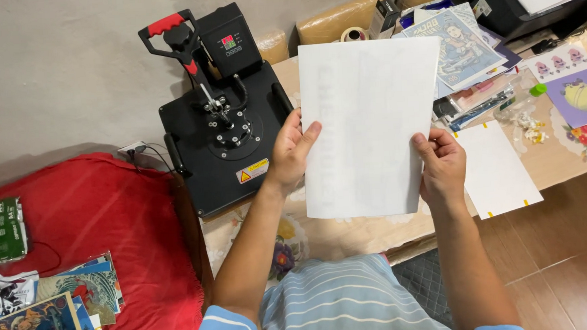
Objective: The person prepares a white sheet by applying yellow tape to its corners, then places it on a heat press machine. They operate the machine by lowering the handle to press the sheet, then lift the handle and remove the sheet. The person repeats this process with another sheet.
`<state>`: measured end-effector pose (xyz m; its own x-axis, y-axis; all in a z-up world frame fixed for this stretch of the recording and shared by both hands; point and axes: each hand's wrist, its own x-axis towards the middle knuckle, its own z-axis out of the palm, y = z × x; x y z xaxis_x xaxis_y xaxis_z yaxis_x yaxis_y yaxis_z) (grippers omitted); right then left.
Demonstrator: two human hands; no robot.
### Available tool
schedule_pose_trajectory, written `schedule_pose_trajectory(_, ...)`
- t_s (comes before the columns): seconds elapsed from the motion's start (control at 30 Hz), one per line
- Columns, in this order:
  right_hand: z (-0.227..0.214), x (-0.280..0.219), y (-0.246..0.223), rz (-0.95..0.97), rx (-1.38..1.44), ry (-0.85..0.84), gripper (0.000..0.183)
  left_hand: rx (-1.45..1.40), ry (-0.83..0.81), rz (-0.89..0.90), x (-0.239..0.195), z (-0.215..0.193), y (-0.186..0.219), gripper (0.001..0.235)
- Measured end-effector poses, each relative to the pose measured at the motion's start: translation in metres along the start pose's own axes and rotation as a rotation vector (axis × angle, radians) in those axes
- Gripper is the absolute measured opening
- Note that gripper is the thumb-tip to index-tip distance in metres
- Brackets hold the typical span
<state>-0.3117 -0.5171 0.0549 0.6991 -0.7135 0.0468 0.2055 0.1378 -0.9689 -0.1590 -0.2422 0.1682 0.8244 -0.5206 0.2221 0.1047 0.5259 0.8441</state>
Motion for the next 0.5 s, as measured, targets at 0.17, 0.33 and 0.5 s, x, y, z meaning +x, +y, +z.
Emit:
schedule_pose_trajectory(0.17, -0.005, 0.004, 0.007, 0.011, -0.003, -0.006, 0.022, 0.006, -0.073, 0.000, -0.009, -0.014, -0.011, 0.038)
schedule_pose_trajectory(0.33, 0.002, -0.006, -0.004, 0.041, -0.031, -0.041, 0.023, 0.039, -0.077, -0.006, -0.013, -0.030, -0.023, 0.043)
schedule_pose_trajectory(0.5, -0.003, -0.007, 0.003, 0.053, -0.009, -0.057, 0.023, 0.044, -0.086, -0.002, -0.016, -0.032, -0.018, 0.043)
